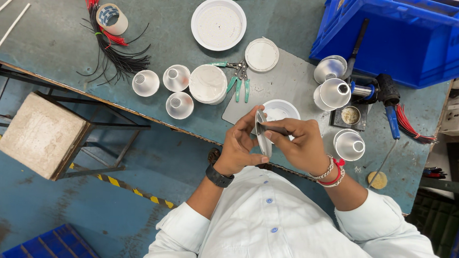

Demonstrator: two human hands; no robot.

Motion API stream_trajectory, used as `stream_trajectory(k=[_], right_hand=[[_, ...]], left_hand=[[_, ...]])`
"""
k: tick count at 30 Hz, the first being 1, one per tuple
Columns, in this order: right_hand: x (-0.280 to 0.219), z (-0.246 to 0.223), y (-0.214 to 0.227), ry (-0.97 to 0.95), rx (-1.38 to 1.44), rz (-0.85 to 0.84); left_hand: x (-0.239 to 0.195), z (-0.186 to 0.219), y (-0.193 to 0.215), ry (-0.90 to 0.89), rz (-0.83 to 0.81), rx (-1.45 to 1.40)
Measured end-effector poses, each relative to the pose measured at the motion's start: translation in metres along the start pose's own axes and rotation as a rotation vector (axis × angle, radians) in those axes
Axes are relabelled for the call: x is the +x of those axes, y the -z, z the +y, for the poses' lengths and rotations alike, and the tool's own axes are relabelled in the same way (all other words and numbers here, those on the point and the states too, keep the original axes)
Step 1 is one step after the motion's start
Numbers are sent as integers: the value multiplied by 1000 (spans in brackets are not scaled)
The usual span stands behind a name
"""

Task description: The person applies a white substance to the inside of a white plastic fixture part and its corresponding lid with a small flat tool, then presses the lid onto the fixture part and wipes away any excess substance.

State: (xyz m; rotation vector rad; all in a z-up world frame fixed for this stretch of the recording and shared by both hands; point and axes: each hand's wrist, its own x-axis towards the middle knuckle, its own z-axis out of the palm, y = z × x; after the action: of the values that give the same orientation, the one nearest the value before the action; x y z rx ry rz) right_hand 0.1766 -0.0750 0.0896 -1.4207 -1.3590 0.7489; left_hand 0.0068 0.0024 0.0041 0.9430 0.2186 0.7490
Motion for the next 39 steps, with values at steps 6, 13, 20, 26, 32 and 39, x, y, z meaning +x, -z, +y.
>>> stream_trajectory(k=[6, 13, 20, 26, 32, 39], right_hand=[[-1, 10, 7, -198, 166, -90], [-1, 2, 9, -212, 217, -158], [-11, -11, 20, 54, -16, -53], [-8, 43, 27, -36, 405, 429], [-23, 71, -11, -596, 1117, 428], [-22, 61, -22, -716, 1239, 396]], left_hand=[[-1, -4, 5, 14, -9, -8], [-2, -4, 10, 20, 7, 9], [2, -2, 18, 1, 79, 11], [-1, -5, 24, -11, 101, -146], [-2, -9, 23, 94, 154, -333], [-6, -24, 29, 80, 147, -186]])
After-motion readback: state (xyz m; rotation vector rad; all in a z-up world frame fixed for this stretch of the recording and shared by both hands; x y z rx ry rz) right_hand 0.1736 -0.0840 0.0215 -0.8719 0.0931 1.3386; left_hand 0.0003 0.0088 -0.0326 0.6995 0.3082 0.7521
